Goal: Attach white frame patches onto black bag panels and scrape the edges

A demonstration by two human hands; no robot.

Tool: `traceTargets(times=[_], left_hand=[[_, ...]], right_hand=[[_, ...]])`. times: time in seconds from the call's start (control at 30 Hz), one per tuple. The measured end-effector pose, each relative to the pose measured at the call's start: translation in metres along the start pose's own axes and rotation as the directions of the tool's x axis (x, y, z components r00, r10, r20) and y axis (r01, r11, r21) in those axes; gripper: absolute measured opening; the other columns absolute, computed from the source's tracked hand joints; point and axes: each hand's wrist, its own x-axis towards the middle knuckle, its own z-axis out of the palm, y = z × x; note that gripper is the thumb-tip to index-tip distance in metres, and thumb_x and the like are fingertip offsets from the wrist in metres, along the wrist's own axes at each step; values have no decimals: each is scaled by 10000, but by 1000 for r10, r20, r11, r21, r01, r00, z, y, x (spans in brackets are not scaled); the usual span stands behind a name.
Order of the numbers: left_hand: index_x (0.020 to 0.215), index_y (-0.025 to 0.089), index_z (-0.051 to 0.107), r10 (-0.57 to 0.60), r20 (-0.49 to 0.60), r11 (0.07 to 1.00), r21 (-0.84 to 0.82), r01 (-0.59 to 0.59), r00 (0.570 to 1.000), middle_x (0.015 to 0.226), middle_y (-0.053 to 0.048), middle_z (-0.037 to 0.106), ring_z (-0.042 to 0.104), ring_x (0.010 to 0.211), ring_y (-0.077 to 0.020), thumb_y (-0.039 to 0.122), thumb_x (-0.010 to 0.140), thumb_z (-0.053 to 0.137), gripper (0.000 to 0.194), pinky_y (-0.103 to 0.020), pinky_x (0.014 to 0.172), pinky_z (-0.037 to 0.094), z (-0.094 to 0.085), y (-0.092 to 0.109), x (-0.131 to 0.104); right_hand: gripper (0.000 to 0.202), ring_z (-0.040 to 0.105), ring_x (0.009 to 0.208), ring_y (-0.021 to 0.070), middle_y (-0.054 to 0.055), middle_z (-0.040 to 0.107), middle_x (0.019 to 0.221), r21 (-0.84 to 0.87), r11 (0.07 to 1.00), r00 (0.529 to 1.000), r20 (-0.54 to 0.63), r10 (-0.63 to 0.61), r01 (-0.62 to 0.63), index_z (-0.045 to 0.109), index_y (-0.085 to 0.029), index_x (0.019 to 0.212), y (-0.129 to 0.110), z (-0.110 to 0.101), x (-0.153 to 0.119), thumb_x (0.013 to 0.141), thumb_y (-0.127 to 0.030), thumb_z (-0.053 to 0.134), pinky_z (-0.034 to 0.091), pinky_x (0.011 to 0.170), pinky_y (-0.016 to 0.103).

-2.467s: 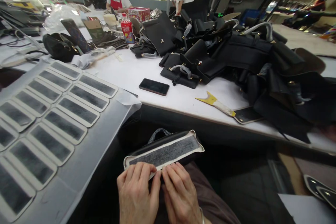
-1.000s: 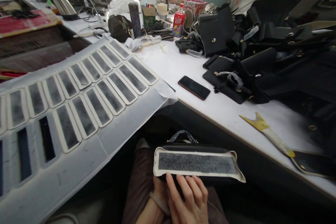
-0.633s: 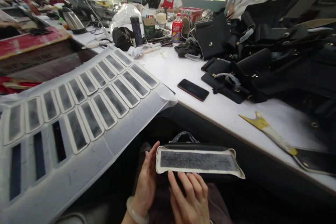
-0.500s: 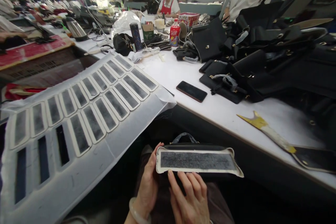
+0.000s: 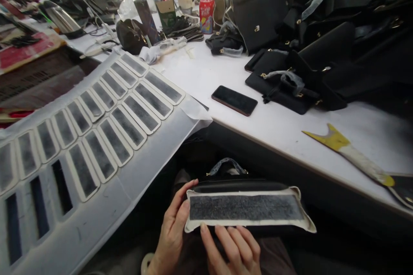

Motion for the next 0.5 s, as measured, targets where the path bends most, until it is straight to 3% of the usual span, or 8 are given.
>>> traceTargets(times=[0.2,0.37,0.5], left_hand=[[1292,233,544,35,-14,995,94,-34,999,1368,-61,537,515,1233,-241,417,970,432,388,-279,1023,416,7,5,8],[1310,227,532,-115,17,971,-207,116,993,1290,-81,603,588,1126,-247,408,939,506,413,-299,920,478,11,4,3],[1289,200,580,-142,37,908,-392,145,989,1253,-95,634,572,1162,-261,511,925,488,487,-344,984,463,11,7,-2]], right_hand=[[252,482,891,180,59,583,957,71,995,997,48,66,-69,769,-242,940,1,0,9,912,-155,534,296,1106,381],[276,492,944,210,89,600,990,102,993,996,77,48,-56,761,-196,987,-1,-5,3,887,-126,514,302,1055,395],[328,509,994,233,104,623,1027,130,990,994,101,38,-51,734,-169,1068,-3,-15,3,896,-110,461,317,982,398]])
